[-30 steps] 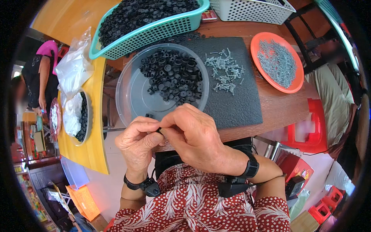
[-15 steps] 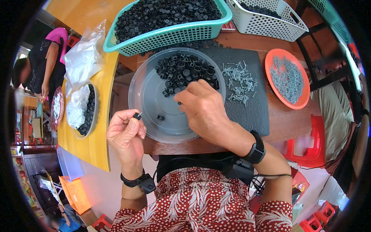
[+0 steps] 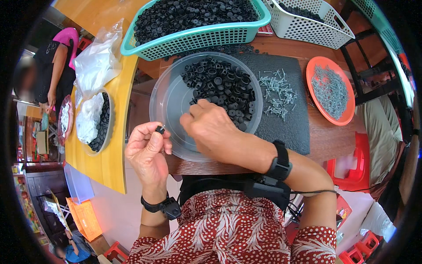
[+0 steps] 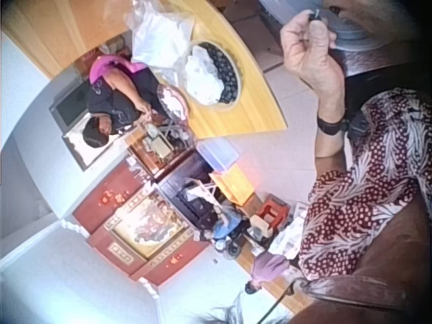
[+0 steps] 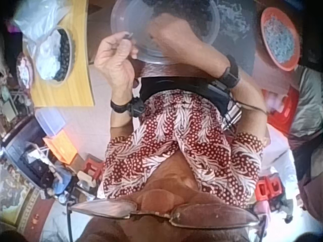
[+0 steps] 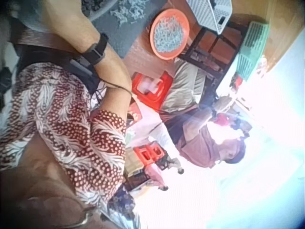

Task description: The person is manually inserting small metal pins into circular black plastic components at a work table.

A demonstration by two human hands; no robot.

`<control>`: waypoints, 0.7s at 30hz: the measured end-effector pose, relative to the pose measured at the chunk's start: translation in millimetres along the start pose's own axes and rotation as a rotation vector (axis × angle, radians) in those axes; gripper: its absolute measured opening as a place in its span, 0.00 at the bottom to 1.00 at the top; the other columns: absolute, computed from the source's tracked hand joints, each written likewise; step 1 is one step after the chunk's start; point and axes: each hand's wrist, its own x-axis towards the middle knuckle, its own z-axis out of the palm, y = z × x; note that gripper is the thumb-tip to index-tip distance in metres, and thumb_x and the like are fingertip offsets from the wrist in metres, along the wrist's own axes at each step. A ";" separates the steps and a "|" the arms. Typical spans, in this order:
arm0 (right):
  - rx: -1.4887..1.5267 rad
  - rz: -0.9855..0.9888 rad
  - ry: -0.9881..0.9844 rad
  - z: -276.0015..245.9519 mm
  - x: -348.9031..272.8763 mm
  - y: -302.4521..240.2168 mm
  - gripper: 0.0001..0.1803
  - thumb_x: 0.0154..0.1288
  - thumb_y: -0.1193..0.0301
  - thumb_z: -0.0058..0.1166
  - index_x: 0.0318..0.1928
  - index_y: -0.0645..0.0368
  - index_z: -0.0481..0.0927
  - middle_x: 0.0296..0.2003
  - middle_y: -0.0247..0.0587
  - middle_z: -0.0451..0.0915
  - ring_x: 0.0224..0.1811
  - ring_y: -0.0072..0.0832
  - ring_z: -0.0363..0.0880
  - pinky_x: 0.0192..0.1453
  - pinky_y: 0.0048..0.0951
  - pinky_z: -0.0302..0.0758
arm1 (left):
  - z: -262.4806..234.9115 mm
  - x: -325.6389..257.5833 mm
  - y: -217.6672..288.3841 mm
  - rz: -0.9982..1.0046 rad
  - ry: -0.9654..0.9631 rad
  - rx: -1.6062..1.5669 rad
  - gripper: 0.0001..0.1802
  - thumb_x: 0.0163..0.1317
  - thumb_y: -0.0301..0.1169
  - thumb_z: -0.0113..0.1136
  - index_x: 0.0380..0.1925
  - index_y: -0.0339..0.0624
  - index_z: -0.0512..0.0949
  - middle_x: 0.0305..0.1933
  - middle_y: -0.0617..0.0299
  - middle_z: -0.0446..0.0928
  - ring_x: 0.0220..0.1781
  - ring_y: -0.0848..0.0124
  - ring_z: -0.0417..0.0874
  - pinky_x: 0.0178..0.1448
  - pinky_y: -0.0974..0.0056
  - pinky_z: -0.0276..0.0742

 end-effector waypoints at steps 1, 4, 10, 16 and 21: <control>-0.001 0.001 -0.001 -4.1 -1.9 -1.1 0.11 0.39 0.78 0.59 0.29 0.64 0.76 0.24 0.47 0.73 0.30 0.42 0.72 0.34 0.37 0.71 | 1.3 -0.8 -0.2 -0.001 -0.007 0.010 0.13 0.56 0.28 0.64 0.38 0.31 0.75 0.30 0.52 0.79 0.22 0.72 0.75 0.27 0.72 0.70; 0.138 0.119 0.118 -17.7 -6.2 -10.5 0.12 0.42 0.80 0.59 0.31 0.64 0.75 0.26 0.47 0.74 0.30 0.44 0.73 0.33 0.39 0.71 | 9.3 -4.1 -2.4 -0.029 -0.033 -0.032 0.12 0.56 0.26 0.64 0.38 0.31 0.75 0.34 0.53 0.80 0.28 0.75 0.77 0.32 0.74 0.73; 0.366 0.262 0.300 -23.3 -17.6 -27.0 0.11 0.46 0.81 0.58 0.34 0.63 0.75 0.28 0.45 0.77 0.31 0.42 0.76 0.32 0.38 0.71 | 20.4 -5.7 -7.6 0.002 -0.107 -0.109 0.12 0.56 0.26 0.64 0.38 0.31 0.75 0.36 0.54 0.80 0.32 0.75 0.78 0.35 0.74 0.74; 0.503 0.309 0.394 -20.5 -27.2 -30.8 0.11 0.48 0.81 0.59 0.35 0.62 0.77 0.28 0.43 0.77 0.29 0.37 0.74 0.32 0.33 0.70 | 26.5 -9.9 -8.2 -0.040 -0.118 -0.138 0.12 0.56 0.25 0.64 0.38 0.31 0.75 0.37 0.54 0.80 0.33 0.74 0.79 0.34 0.73 0.75; 0.555 0.285 0.480 -18.2 -35.0 -29.1 0.14 0.49 0.84 0.58 0.39 0.62 0.78 0.29 0.41 0.77 0.30 0.34 0.75 0.33 0.29 0.71 | 33.2 -13.8 -6.3 -0.052 -0.157 -0.170 0.12 0.55 0.25 0.64 0.38 0.30 0.75 0.37 0.53 0.80 0.33 0.73 0.80 0.34 0.72 0.75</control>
